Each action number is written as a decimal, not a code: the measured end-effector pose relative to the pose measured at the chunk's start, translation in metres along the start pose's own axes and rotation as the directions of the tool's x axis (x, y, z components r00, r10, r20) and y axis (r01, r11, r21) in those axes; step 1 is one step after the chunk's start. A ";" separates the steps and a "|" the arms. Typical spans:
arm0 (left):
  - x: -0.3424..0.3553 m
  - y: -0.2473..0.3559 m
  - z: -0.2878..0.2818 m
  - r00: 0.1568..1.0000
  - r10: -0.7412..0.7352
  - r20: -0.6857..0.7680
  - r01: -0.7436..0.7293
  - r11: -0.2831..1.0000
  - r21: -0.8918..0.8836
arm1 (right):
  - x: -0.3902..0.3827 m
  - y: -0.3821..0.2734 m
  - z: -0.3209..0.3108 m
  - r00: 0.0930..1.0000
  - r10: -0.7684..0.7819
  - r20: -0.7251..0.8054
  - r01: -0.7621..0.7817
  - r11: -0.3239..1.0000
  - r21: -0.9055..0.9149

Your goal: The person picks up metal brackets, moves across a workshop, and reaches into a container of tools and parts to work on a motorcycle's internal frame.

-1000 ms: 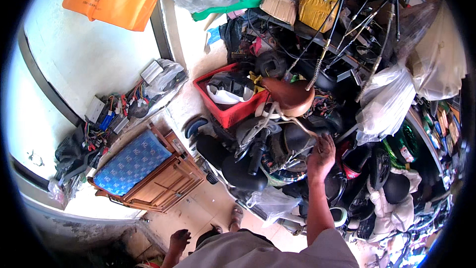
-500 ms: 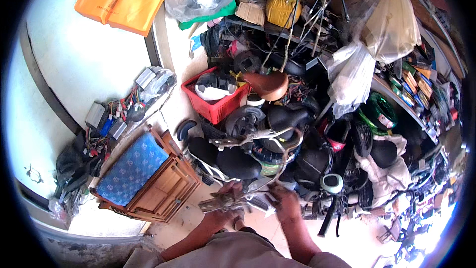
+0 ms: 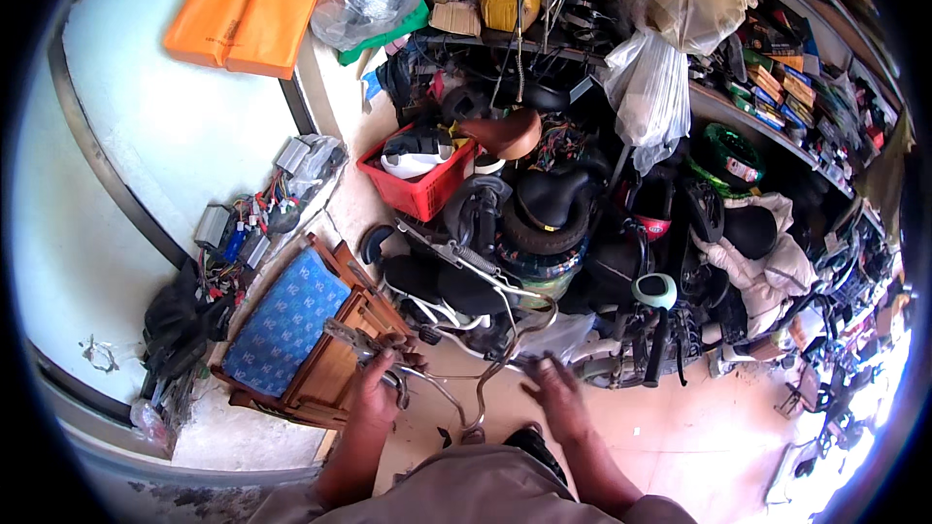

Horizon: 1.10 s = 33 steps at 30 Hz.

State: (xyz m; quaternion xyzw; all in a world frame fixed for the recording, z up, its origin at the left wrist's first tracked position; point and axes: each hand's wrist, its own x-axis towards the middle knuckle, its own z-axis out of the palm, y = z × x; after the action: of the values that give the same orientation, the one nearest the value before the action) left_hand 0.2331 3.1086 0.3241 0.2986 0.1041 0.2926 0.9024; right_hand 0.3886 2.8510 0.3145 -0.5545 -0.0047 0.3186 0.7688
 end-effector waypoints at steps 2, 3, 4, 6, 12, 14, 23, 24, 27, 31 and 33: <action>-0.011 0.011 0.002 0.998 -0.065 0.026 0.061 0.992 0.115 | 0.002 -0.017 -0.020 0.992 -0.116 0.054 0.111 0.990 0.083; -0.018 0.016 0.004 0.995 -0.095 0.031 0.089 0.981 0.175 | 0.003 -0.026 -0.029 0.975 -0.134 0.179 0.108 0.983 0.148; -0.020 0.016 0.003 0.992 -0.108 0.067 0.093 0.976 0.195 | 0.003 -0.035 -0.035 0.942 -0.161 0.295 0.102 0.973 0.207; -0.025 0.014 0.003 0.981 -0.139 0.136 0.104 0.966 0.239 | 0.000 -0.040 -0.043 0.911 -0.132 0.391 0.015 0.958 0.288; -0.035 -0.014 0.038 0.955 -0.239 0.175 0.167 0.924 0.345 | -0.033 -0.032 -0.099 0.926 -0.035 0.377 -0.102 0.936 0.338; -0.037 -0.031 0.045 0.935 -0.303 0.186 0.225 0.909 0.352 | -0.052 -0.031 -0.121 0.933 0.024 0.358 -0.168 0.911 0.377; -0.070 -0.139 0.068 0.840 -0.523 0.144 0.429 0.803 0.415 | -0.136 -0.044 -0.224 0.916 0.114 0.385 -0.253 0.908 0.333; -0.074 -0.147 0.076 0.825 -0.551 0.124 0.451 0.776 0.440 | -0.142 -0.046 -0.233 0.909 0.130 0.396 -0.256 0.924 0.284; -0.080 -0.177 0.084 0.807 -0.581 0.107 0.450 0.721 0.527 | -0.173 -0.056 -0.245 0.935 0.090 0.344 -0.126 0.988 0.086; -0.066 -0.220 0.059 0.879 -0.476 0.005 0.374 0.696 0.613 | -0.205 -0.054 -0.239 0.962 0.004 0.272 -0.019 0.999 0.050; -0.060 -0.246 0.055 0.901 -0.433 -0.009 0.345 0.704 0.620 | -0.214 -0.044 -0.245 0.972 -0.059 0.227 0.068 0.997 -0.033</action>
State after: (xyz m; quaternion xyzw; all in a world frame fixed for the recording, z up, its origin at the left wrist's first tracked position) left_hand 0.3198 2.8869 0.2214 0.5629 0.1908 0.0248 0.8038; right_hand 0.3274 2.5288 0.3318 -0.5296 -0.1163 0.3548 0.7616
